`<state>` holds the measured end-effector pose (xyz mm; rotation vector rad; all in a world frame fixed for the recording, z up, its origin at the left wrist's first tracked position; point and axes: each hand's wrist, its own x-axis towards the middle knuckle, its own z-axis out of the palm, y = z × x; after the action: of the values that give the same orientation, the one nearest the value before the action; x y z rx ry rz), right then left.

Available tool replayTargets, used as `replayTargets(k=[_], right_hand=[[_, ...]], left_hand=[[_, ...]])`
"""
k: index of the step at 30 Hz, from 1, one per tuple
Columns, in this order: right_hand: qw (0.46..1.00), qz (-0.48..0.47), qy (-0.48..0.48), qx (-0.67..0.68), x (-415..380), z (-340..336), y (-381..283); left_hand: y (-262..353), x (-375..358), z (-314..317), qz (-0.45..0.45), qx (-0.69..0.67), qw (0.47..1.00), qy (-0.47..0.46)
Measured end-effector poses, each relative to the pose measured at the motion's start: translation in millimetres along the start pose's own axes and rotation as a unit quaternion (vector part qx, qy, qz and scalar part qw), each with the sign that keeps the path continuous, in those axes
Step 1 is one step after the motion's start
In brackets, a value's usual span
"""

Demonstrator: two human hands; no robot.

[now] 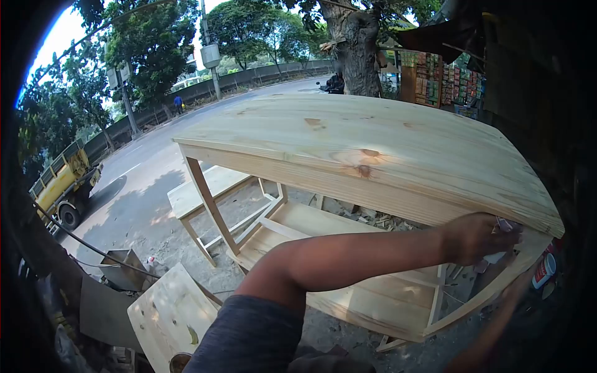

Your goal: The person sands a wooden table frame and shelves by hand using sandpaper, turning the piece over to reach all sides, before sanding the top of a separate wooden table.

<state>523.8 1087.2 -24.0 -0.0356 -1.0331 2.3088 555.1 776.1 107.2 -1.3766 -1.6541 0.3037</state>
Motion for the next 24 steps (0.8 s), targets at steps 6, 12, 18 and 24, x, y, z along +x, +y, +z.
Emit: replayTargets(k=[6, 12, 18, 24], right_hand=[[0.997, -0.016, -0.069, -0.041, 16.8, -26.2, 10.4], [0.996, -0.052, -0.039, -0.057, 4.0, -13.9, 12.1], [0.989, -0.071, -0.028, -0.126, 25.1, -37.0, 11.3], [0.985, -0.041, 0.001, -0.166, 36.9, -43.4, 4.9]], left_hand=[[-95.8, -305.0, -223.6, 0.011, 0.163, 0.942, -0.293], [-124.2, -393.6, -275.0, -0.045, 0.088, 0.948, -0.302], [-59.2, -187.2, -134.9, -0.082, -0.093, 0.989, -0.076], [-105.1, -312.8, -222.8, -0.094, -0.031, 0.968, -0.229]])
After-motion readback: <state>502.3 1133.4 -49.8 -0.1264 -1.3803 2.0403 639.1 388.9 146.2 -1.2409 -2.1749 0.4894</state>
